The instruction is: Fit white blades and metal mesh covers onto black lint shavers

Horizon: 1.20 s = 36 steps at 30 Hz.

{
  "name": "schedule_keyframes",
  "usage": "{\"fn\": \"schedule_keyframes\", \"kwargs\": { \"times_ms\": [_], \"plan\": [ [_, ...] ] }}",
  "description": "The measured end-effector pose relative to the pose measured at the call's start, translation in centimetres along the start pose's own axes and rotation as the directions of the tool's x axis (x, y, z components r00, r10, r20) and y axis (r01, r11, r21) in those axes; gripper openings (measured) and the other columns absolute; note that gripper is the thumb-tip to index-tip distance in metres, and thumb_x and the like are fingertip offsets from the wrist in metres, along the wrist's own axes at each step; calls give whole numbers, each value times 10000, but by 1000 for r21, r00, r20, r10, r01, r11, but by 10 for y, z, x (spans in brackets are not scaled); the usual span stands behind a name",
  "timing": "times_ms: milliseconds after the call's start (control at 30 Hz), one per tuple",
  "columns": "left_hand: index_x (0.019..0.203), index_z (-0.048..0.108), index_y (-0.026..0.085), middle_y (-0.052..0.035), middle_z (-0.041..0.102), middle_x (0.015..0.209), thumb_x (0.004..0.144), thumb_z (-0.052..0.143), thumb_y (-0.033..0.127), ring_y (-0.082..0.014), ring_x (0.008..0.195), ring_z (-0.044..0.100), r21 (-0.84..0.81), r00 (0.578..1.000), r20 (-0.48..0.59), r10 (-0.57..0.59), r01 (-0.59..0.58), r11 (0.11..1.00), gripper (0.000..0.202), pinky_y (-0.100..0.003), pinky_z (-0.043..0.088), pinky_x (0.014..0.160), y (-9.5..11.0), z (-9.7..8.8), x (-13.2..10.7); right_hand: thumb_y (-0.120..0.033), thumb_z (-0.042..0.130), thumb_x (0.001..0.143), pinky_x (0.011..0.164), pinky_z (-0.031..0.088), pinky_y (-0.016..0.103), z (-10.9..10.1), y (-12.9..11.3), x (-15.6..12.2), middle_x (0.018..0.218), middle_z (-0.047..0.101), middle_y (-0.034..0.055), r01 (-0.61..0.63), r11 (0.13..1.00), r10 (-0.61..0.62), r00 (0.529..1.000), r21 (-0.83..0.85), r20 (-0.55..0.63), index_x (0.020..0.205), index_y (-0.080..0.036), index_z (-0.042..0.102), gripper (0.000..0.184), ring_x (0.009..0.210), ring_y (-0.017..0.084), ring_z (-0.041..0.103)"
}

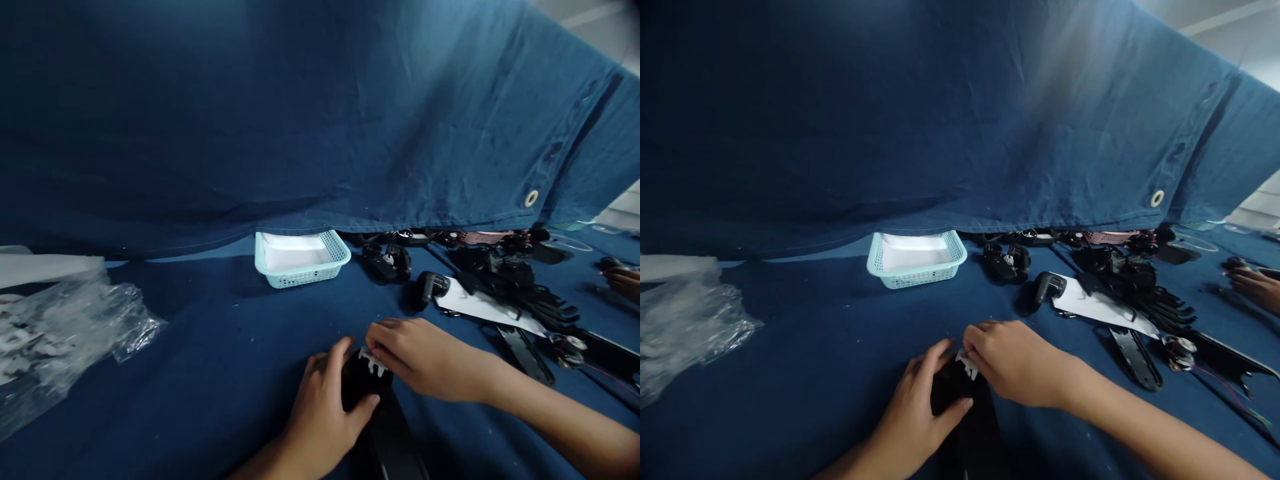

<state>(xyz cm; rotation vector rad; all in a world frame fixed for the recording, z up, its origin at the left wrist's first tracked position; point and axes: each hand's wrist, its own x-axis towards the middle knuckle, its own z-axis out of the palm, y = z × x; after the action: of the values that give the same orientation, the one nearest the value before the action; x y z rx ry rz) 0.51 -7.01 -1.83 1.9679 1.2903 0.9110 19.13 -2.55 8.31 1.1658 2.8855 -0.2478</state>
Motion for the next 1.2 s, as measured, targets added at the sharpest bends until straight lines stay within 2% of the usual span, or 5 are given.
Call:
{"fn": "schedule_keyframes", "kwargs": {
  "times_ms": [367,600,800,967,1200],
  "plan": [
    [1377,358,192,-120,648,1232,797,699,263,-327,1143,563,15,1000,1,13,-13,1000,676,-535,477,973,-2,1,2,-179,435,982,618,428,315,-7,-1,6,839,681,63,123,973,-114,992,-193,59,887,-163,577,172,740,215,654],
    [1385,356,215,-116,650,1228,804,713,289,-322,1136,572,4,1000,-2,24,-24,1000,686,-540,481,959,-1,-1,1,-164,467,970,584,442,313,-6,0,7,830,697,61,156,962,-139,986,-225,89,898,-157,596,148,731,216,676],
    [1399,358,204,-129,643,1220,812,704,300,-324,1129,573,-11,999,20,37,-37,999,688,-535,486,957,-1,-1,1,-103,520,919,618,472,325,-6,-1,6,849,688,73,219,943,-195,974,-252,116,918,-147,605,96,737,220,661],
    [1399,367,225,-111,669,1167,821,697,304,-306,1074,609,-21,998,30,47,-47,999,670,-510,500,945,-1,-2,3,-53,550,864,683,491,350,-2,-2,0,871,682,82,260,933,-251,966,-248,71,995,-132,602,161,774,232,641],
    [1407,335,282,-73,672,1144,820,706,266,-282,1042,630,-24,998,35,51,-50,998,694,-504,490,954,-1,-3,3,-104,539,907,744,461,360,-1,3,-2,900,693,80,301,928,-297,953,-220,52,1020,-144,602,136,799,226,621]
  ]
}}
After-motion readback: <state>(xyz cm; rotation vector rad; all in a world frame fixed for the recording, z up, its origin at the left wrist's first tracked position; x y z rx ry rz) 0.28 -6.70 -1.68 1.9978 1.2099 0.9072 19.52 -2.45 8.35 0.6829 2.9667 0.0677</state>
